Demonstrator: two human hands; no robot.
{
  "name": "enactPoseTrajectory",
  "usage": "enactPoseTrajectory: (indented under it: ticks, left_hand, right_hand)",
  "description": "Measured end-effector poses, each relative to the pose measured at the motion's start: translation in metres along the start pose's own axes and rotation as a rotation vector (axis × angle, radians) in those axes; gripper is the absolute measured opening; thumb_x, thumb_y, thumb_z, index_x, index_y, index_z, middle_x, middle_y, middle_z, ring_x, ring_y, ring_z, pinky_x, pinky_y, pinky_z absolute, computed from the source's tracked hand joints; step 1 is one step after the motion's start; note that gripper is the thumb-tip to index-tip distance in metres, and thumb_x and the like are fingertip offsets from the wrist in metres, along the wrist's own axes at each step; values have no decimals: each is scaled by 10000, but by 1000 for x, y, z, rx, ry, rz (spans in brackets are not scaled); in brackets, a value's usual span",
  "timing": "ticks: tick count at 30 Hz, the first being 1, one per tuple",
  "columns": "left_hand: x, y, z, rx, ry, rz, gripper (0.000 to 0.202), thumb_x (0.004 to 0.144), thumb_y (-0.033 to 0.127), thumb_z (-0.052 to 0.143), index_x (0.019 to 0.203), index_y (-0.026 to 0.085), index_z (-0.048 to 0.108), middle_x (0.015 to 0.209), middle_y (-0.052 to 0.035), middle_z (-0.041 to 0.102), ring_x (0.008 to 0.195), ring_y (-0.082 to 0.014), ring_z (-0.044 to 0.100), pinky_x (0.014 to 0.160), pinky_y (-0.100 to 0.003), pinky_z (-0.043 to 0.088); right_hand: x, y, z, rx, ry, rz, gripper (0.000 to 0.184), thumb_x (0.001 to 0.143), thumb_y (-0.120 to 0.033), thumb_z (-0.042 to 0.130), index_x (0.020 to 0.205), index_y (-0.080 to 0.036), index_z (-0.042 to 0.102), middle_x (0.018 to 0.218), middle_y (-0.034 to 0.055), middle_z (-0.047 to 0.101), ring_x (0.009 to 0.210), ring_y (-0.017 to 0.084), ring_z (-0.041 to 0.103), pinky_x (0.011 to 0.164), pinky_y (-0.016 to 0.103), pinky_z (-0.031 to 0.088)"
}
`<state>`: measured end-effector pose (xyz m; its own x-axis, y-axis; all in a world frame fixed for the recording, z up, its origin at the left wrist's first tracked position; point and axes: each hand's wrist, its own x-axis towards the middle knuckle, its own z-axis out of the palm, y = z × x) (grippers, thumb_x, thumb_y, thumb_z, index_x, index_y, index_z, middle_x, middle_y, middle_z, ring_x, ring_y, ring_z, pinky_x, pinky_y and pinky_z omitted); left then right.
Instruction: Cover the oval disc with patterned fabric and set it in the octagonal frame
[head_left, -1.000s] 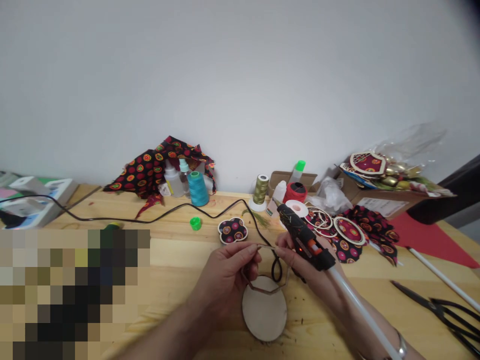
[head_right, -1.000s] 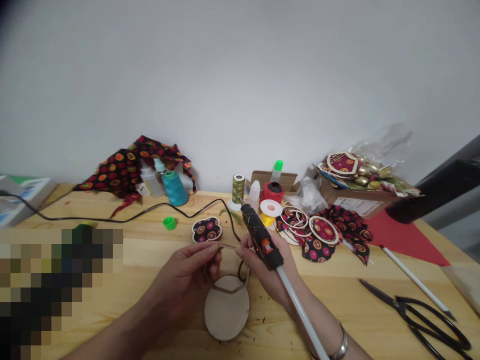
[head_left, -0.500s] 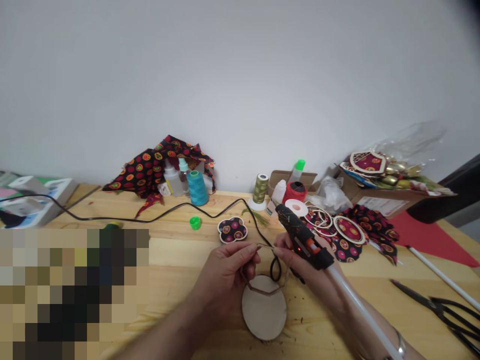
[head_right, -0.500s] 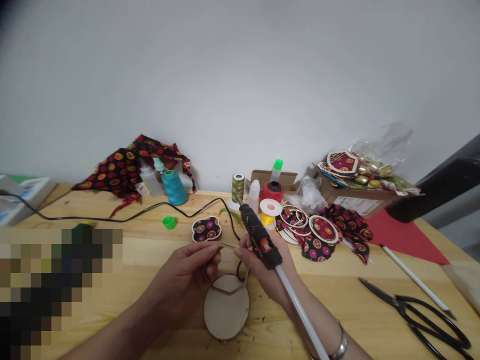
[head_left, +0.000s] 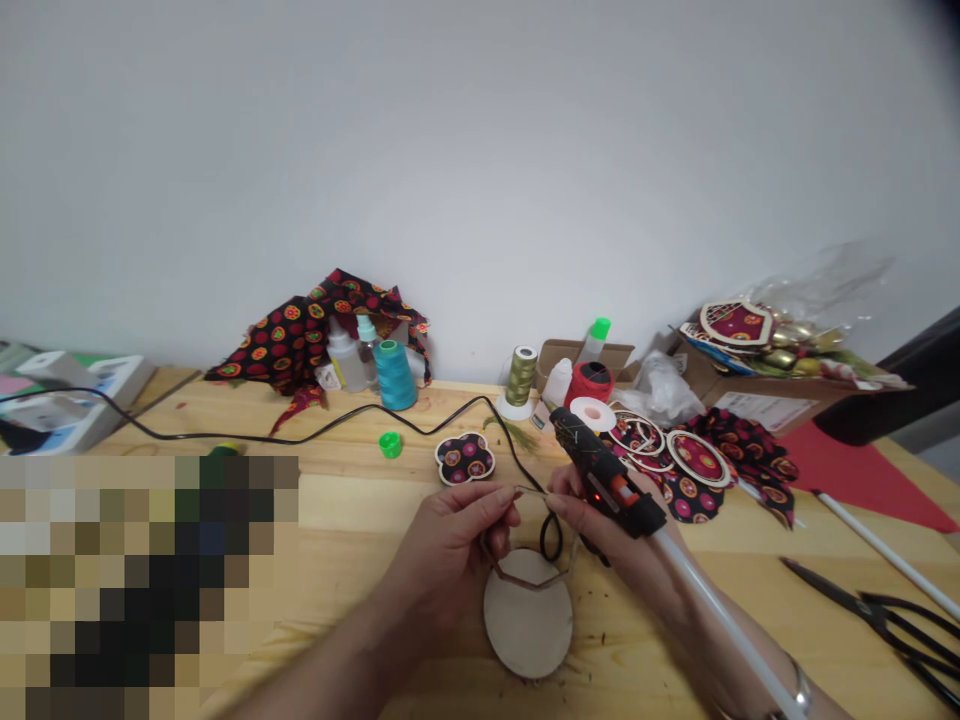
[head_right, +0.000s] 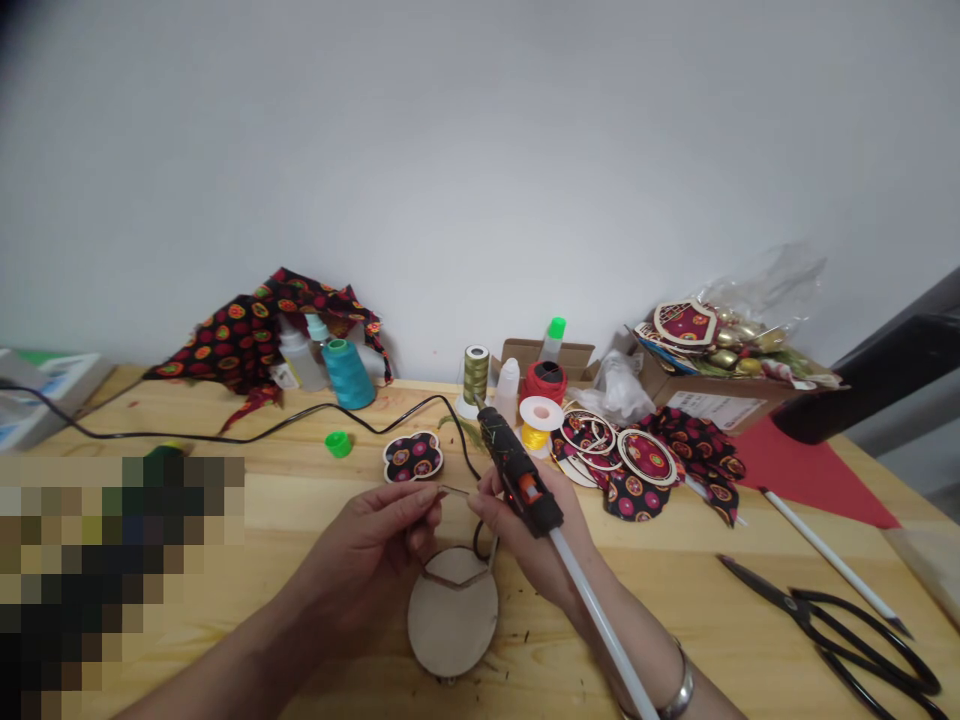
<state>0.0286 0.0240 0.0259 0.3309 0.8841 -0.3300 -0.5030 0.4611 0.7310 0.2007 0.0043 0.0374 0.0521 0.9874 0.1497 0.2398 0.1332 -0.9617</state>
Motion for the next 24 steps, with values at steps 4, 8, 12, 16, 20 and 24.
enactPoseTrajectory:
  ticks: [4,8,12,16,20,24]
  left_hand:
    - [-1,0,0,4,-1,-2,278,510,272,909,641,97,737,559,-3,634,434,-35,508,437,-134,377]
    - [0,0,-1,0,4,-4,277,512,278,909,641,104,737,561,-2,635,436,-33,507,445,-134,383]
    - [1,-1,0,1,5,-6,282,513,278,908,657,102,741,564,-6,638,442,-34,508,445,-133,379]
    - [0,0,2,4,4,-9,292,500,286,912,624,98,727,547,-1,625,426,-35,498,437,-139,377]
    - [-1,1,2,5,0,-7,289,511,286,908,638,99,729,559,-1,630,426,-37,499,437,-142,376]
    - [0,1,-1,5,-12,-12,268,533,276,901,641,101,728,584,-7,642,441,-40,511,442,-142,372]
  right_hand:
    - [0,-2,0,-11,0,23,224,719,-336,699,665,-202,528,698,-1,586,600,132,482,545,267,384]
    - [0,-3,1,-6,7,24,226,713,-338,703,660,-201,531,704,3,595,624,141,501,574,274,404]
    - [0,-2,1,-20,-3,43,220,723,-345,697,676,-199,539,711,5,593,583,127,472,534,269,377]
    - [-1,-2,0,-28,-17,38,224,729,-351,690,672,-197,538,684,-3,564,562,118,438,510,266,341]
    - [-1,-2,0,-21,-17,48,230,734,-352,688,668,-198,529,682,-7,557,573,120,440,517,267,339]
    - [-1,-2,1,2,-17,34,236,732,-350,694,674,-202,520,705,-1,574,606,133,466,550,275,369]
